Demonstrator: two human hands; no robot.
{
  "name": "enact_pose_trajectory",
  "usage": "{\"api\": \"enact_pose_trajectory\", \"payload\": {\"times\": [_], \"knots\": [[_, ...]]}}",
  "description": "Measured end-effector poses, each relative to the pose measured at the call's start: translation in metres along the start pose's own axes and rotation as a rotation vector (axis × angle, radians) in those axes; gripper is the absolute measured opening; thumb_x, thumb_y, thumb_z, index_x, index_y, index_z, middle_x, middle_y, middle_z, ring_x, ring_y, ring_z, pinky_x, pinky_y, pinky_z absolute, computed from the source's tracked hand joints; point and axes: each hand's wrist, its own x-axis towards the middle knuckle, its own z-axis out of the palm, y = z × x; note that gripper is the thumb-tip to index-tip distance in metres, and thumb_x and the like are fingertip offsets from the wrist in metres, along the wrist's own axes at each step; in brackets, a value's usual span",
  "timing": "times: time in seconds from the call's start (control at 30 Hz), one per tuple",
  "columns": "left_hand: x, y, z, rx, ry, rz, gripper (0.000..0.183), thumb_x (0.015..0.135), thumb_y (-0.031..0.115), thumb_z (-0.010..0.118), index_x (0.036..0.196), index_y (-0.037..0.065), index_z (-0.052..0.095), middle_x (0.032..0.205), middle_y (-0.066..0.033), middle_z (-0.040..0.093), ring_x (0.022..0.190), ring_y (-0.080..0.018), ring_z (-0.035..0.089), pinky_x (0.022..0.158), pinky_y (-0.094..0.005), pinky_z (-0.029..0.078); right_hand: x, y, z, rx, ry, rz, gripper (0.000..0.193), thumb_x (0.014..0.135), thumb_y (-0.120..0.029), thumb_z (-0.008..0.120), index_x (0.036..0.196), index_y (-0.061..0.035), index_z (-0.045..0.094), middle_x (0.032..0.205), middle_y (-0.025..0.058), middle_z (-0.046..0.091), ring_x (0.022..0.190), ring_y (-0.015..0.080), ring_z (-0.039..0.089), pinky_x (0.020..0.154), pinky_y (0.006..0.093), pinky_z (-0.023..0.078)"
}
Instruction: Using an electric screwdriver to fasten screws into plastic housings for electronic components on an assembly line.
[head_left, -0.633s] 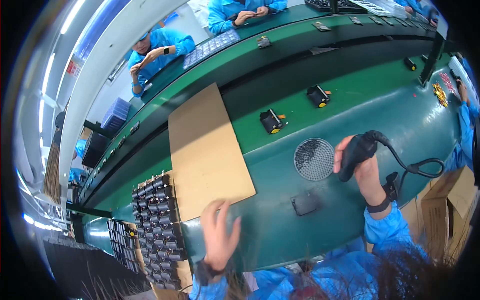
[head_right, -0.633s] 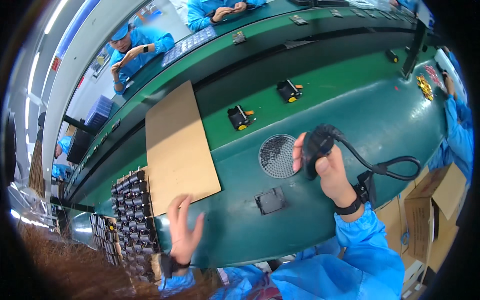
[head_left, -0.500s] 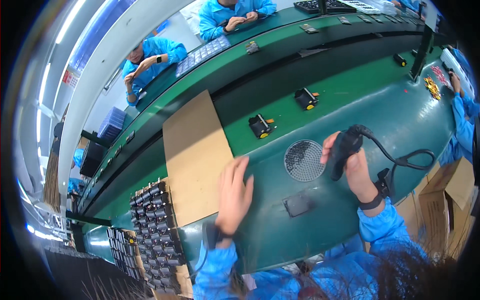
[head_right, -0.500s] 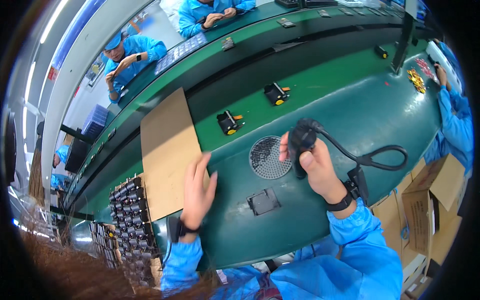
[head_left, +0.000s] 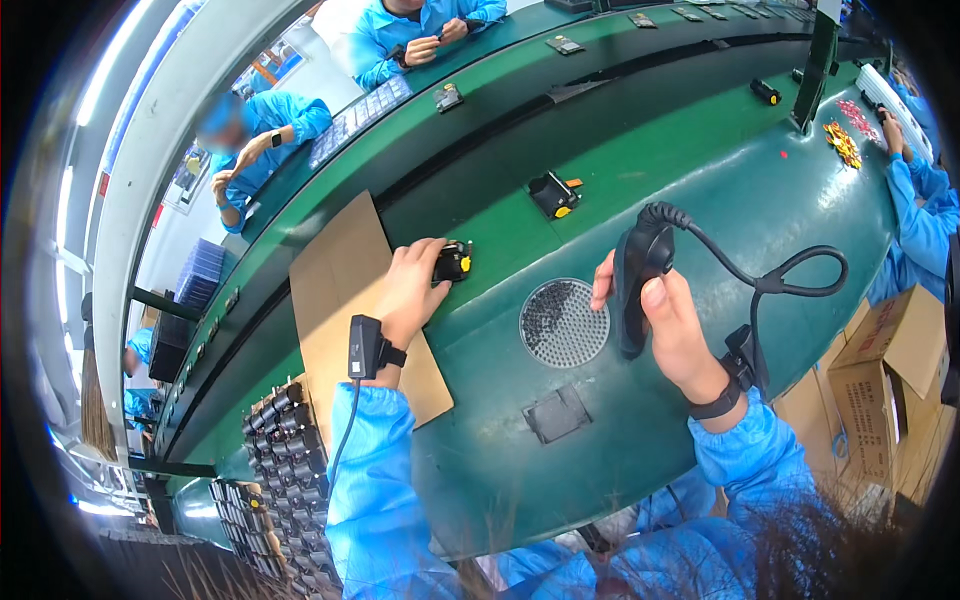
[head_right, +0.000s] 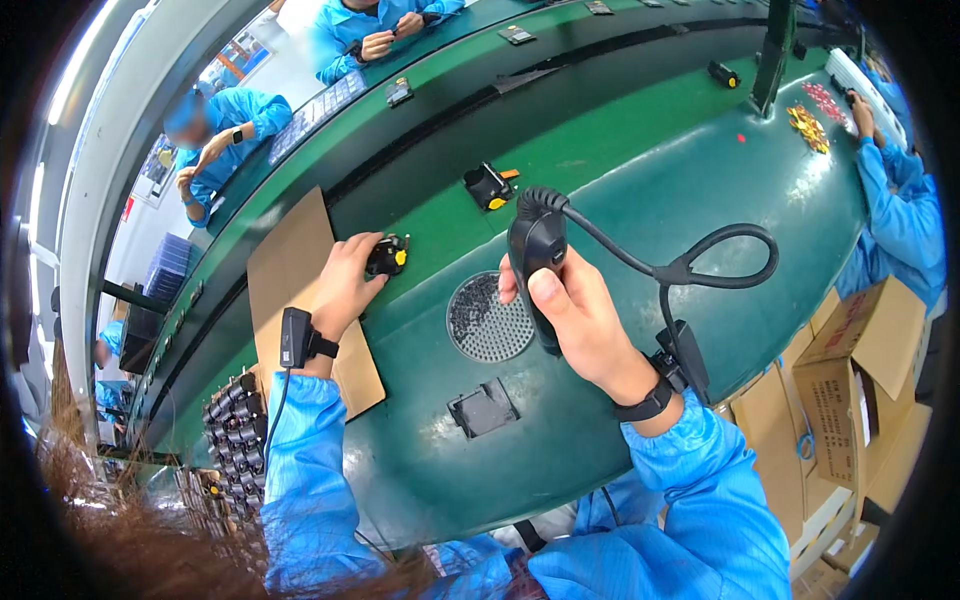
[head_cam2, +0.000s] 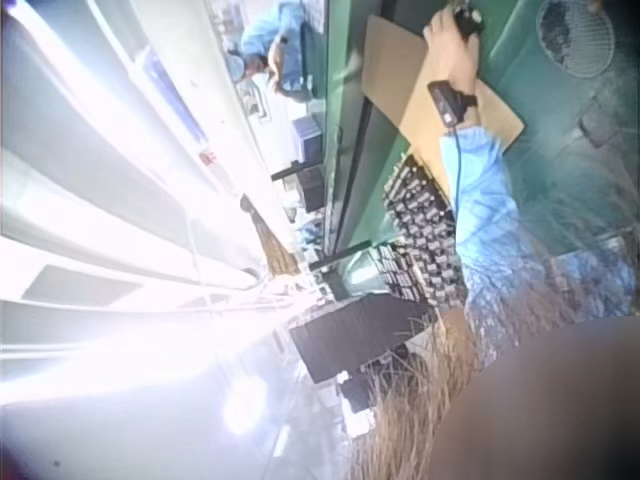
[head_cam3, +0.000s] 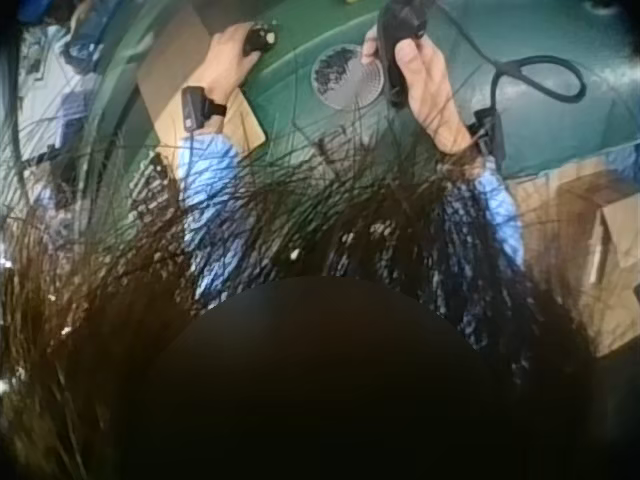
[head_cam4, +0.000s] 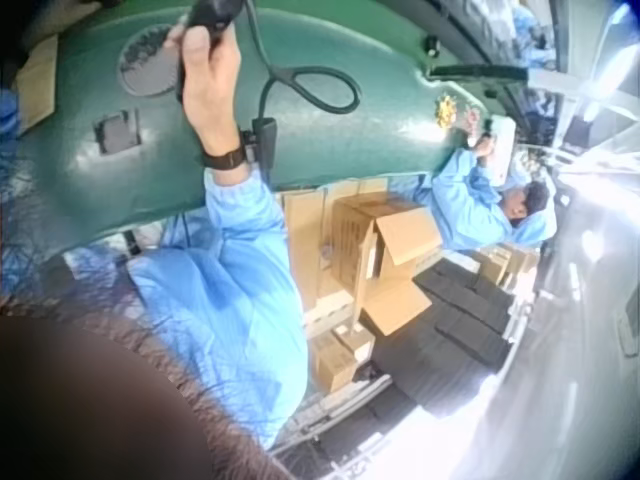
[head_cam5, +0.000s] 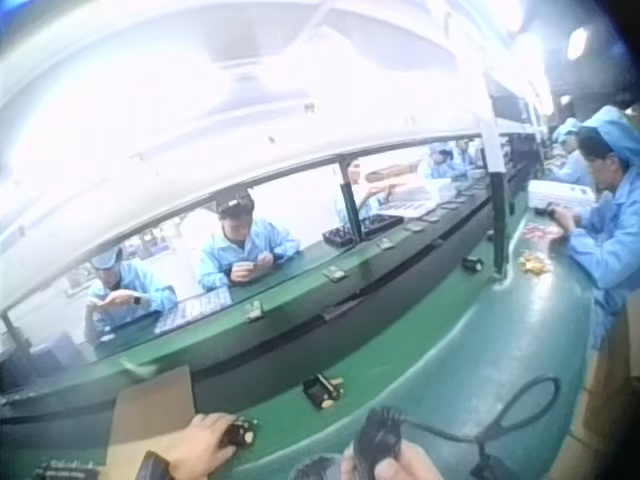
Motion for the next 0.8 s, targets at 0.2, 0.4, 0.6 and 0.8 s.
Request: {"api": "enact_pose_trajectory", "payload": {"times": [0.2, 0.4, 0.6, 0.8], "knots": [[-0.056, 0.007, 0.006, -0.134, 0.326, -0.290, 0.060, 0.074, 0.013, 0.080, 0.132, 0.005, 0.062, 0.118, -0.0142, 0.059, 0.103, -0.0280, 0.061, 0.089, -0.0358, 0.051, 0.000, 0.006, 0.006, 0.046, -0.037, 0.023, 0.059, 0.099, -0.051, 0.060, 0.121, 0.0034, 0.055, 0.105, 0.0090, 0.061, 0.089, 0.0157, 0.060, 0.084, 0.0320, 0.050], [-0.120, 0.118, -0.022, -0.333, 0.278, -0.142, 0.066, 0.067, 0.019, 0.088, 0.126, 0.001, 0.065, 0.108, -0.0139, 0.060, 0.099, -0.0292, 0.060, 0.086, -0.0374, 0.049, -0.001, -0.003, 0.007, -0.012, -0.029, 0.013, 0.064, 0.096, -0.055, 0.063, 0.122, 0.0035, 0.054, 0.104, 0.0091, 0.061, 0.083, 0.0142, 0.060, 0.078, 0.0292, 0.049], [-0.142, 0.170, -0.019, -0.229, 0.134, 0.020, 0.065, 0.065, 0.027, 0.090, 0.121, 0.002, 0.068, 0.100, -0.0106, 0.061, 0.089, -0.0279, 0.058, 0.076, -0.0399, 0.049, -0.003, 0.004, 0.011, -0.007, -0.047, 0.004, 0.066, 0.096, -0.057, 0.062, 0.123, 0.0025, 0.055, 0.102, 0.0084, 0.062, 0.082, 0.0134, 0.060, 0.076, 0.0281, 0.049], [-0.144, 0.174, -0.006, -0.125, 0.105, 0.016, 0.061, 0.070, 0.029, 0.087, 0.122, 0.002, 0.068, 0.105, -0.0091, 0.059, 0.093, -0.0269, 0.055, 0.077, -0.0394, 0.047, -0.004, 0.008, 0.010, -0.029, -0.063, -0.007, 0.068, 0.095, -0.060, 0.061, 0.123, 0.0023, 0.056, 0.098, 0.0078, 0.062, 0.078, 0.0128, 0.060, 0.072, 0.0275, 0.049]]}}
